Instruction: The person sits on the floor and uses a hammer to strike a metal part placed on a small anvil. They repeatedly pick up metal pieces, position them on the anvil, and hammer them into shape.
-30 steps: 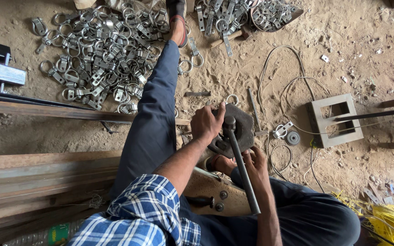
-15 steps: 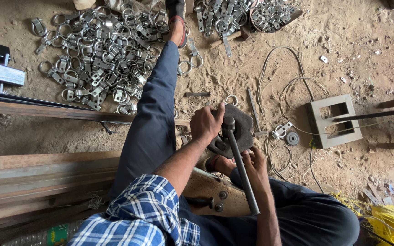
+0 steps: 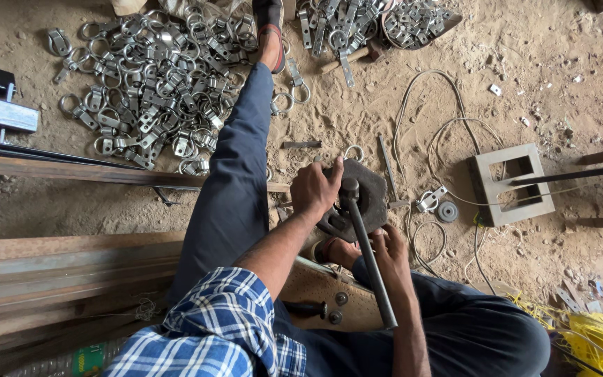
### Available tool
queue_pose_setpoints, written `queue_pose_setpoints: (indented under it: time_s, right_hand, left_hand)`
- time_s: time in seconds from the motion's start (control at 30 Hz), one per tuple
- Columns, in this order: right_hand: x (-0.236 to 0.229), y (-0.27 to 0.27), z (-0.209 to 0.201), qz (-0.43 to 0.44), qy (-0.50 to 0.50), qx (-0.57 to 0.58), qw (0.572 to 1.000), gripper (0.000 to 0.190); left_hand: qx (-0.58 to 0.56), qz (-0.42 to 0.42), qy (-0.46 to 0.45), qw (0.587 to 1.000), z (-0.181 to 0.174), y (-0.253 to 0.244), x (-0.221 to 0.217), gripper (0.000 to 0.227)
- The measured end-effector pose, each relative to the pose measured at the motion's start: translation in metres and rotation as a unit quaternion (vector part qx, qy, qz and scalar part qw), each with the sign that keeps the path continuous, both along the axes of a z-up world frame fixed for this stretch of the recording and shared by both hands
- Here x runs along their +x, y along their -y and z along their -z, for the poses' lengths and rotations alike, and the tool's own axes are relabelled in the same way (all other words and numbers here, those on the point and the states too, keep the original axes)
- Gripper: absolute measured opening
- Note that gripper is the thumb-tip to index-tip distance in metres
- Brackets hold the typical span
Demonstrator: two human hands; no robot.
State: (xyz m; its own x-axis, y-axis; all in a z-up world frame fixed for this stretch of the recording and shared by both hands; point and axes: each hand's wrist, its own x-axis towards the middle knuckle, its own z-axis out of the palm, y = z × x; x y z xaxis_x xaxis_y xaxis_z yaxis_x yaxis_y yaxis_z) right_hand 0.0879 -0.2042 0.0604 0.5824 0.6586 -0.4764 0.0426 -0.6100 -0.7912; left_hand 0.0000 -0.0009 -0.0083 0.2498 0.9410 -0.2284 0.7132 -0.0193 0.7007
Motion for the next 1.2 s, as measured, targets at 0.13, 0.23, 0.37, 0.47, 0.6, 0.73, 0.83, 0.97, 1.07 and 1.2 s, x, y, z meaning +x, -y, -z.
queue_pose_setpoints:
  time_s: [0.13,0.23,0.37,0.47,0.6,0.73,0.83,0.97,1.07,1.2]
  right_hand:
    - [0.001,-0.003,0.002,0.027,-0.036,-0.001,0.999,0.051]
    - [-0.002,-0.004,-0.005,0.029,-0.055,0.014,0.998,0.052]
    - [0.001,-0.008,-0.039,0.115,-0.012,0.019,0.993,0.052]
    - [0.012,0.007,-0.08,0.095,0.045,0.135,0.985,0.054]
    - [0.016,0.016,-0.091,0.084,0.014,0.197,0.977,0.057]
    - [0.005,-0.007,-0.05,0.095,0.013,0.087,0.992,0.064]
    - [-0.004,-0.004,-0.015,0.076,-0.057,-0.032,0.995,0.063]
    - [0.001,-0.004,0.024,0.023,-0.01,0.008,1.0,0.063]
    - [0.007,-0.003,0.029,0.009,0.01,0.03,0.999,0.062]
    - [0.008,0.004,0.034,0.017,0.026,0.001,1.0,0.06]
  left_hand:
    - [0.001,0.003,-0.002,1.0,-0.004,-0.001,0.0,0.087]
    - [-0.024,0.007,-0.014,1.0,-0.008,-0.001,-0.001,0.086]
    - [-0.038,0.01,-0.025,0.999,-0.008,-0.002,-0.001,0.086]
    - [0.027,0.002,0.004,1.0,-0.004,-0.001,-0.002,0.088]
    - [0.038,0.004,0.003,0.999,-0.006,0.004,0.004,0.085]
    - [-0.033,0.011,-0.013,0.999,-0.015,0.0,-0.006,0.082]
    - [-0.039,0.004,-0.001,0.999,-0.017,-0.002,-0.001,0.08]
    - [-0.059,-0.006,0.008,0.998,-0.021,-0.002,-0.003,0.078]
    - [-0.056,-0.005,-0.01,0.998,-0.028,-0.002,-0.003,0.077]
    - [-0.047,0.006,0.0,0.999,-0.031,0.0,-0.004,0.076]
